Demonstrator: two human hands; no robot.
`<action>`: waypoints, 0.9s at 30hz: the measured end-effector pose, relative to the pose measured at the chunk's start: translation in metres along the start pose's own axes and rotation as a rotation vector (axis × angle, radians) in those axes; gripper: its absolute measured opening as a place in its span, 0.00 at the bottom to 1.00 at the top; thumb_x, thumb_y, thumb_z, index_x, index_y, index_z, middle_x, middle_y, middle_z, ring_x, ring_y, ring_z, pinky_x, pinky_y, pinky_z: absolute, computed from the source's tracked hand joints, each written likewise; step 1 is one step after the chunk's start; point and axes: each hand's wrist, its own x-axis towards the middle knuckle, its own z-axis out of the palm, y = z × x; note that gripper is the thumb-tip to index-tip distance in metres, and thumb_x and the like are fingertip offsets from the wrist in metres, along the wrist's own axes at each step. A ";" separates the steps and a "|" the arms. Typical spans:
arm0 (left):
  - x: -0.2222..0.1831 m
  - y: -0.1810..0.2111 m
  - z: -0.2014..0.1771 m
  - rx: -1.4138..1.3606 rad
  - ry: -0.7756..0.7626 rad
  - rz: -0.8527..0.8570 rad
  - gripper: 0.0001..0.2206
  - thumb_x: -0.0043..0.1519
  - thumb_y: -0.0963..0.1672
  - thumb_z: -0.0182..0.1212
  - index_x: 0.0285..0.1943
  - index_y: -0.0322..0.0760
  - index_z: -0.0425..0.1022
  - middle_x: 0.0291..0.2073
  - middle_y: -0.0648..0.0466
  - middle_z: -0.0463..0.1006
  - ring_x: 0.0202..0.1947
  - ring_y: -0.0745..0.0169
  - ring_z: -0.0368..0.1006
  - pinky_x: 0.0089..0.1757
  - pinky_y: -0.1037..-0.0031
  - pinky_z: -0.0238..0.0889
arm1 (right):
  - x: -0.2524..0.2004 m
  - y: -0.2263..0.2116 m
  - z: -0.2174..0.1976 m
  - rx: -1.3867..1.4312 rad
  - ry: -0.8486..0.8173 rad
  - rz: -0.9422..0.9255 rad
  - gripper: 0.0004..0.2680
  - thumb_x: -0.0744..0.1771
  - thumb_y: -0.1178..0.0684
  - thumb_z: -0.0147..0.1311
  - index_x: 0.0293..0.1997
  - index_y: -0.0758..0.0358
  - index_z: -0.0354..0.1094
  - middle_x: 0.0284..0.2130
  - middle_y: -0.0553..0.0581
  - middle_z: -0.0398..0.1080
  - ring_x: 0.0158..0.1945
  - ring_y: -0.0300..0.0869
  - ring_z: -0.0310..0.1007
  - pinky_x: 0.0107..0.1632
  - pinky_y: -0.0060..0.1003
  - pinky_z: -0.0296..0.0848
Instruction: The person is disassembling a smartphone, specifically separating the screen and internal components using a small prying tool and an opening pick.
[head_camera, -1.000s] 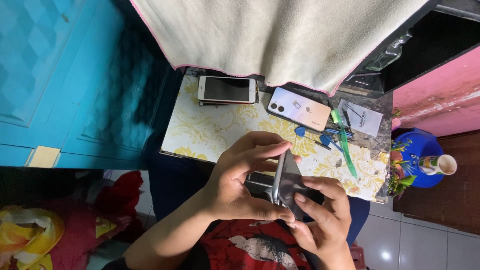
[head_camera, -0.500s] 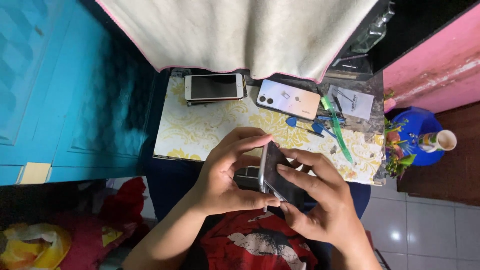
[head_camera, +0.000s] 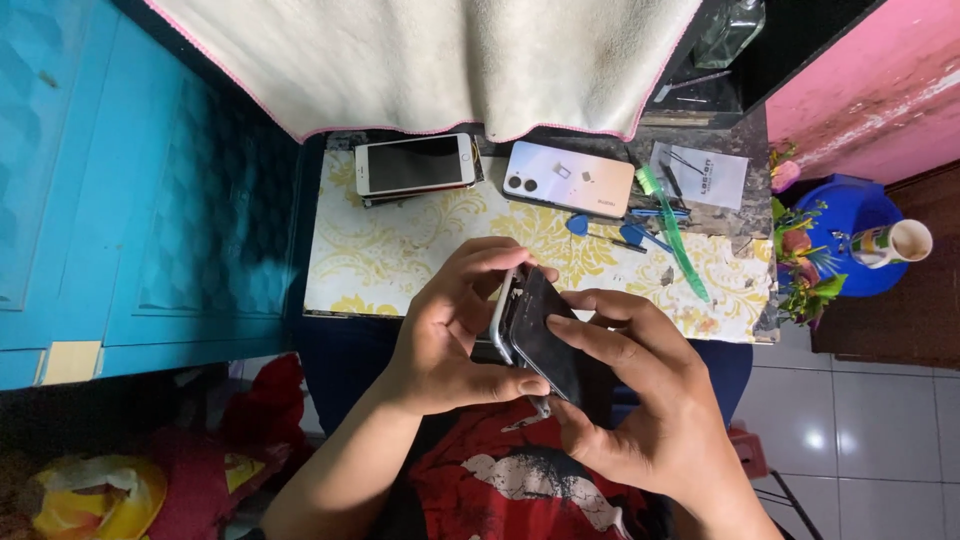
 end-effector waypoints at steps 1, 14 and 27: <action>0.001 -0.001 0.000 -0.002 0.003 0.001 0.33 0.59 0.45 0.76 0.72 0.40 0.63 0.65 0.49 0.62 0.66 0.45 0.71 0.63 0.55 0.76 | 0.002 -0.001 -0.001 -0.001 -0.003 0.001 0.16 0.63 0.51 0.58 0.57 0.60 0.71 0.56 0.66 0.68 0.60 0.54 0.75 0.61 0.48 0.75; -0.006 -0.007 -0.006 -0.101 0.046 0.037 0.38 0.58 0.46 0.76 0.76 0.43 0.59 0.69 0.54 0.62 0.71 0.50 0.68 0.69 0.59 0.70 | 0.017 -0.005 0.015 -0.008 -0.040 -0.044 0.19 0.66 0.47 0.59 0.60 0.65 0.66 0.60 0.69 0.66 0.69 0.60 0.69 0.67 0.52 0.72; -0.015 -0.005 -0.016 -0.113 0.119 -0.058 0.39 0.54 0.43 0.78 0.76 0.40 0.61 0.69 0.54 0.64 0.72 0.52 0.68 0.57 0.65 0.82 | 0.023 -0.001 0.026 0.017 -0.063 -0.022 0.21 0.63 0.47 0.64 0.61 0.63 0.67 0.60 0.69 0.68 0.67 0.57 0.72 0.58 0.41 0.80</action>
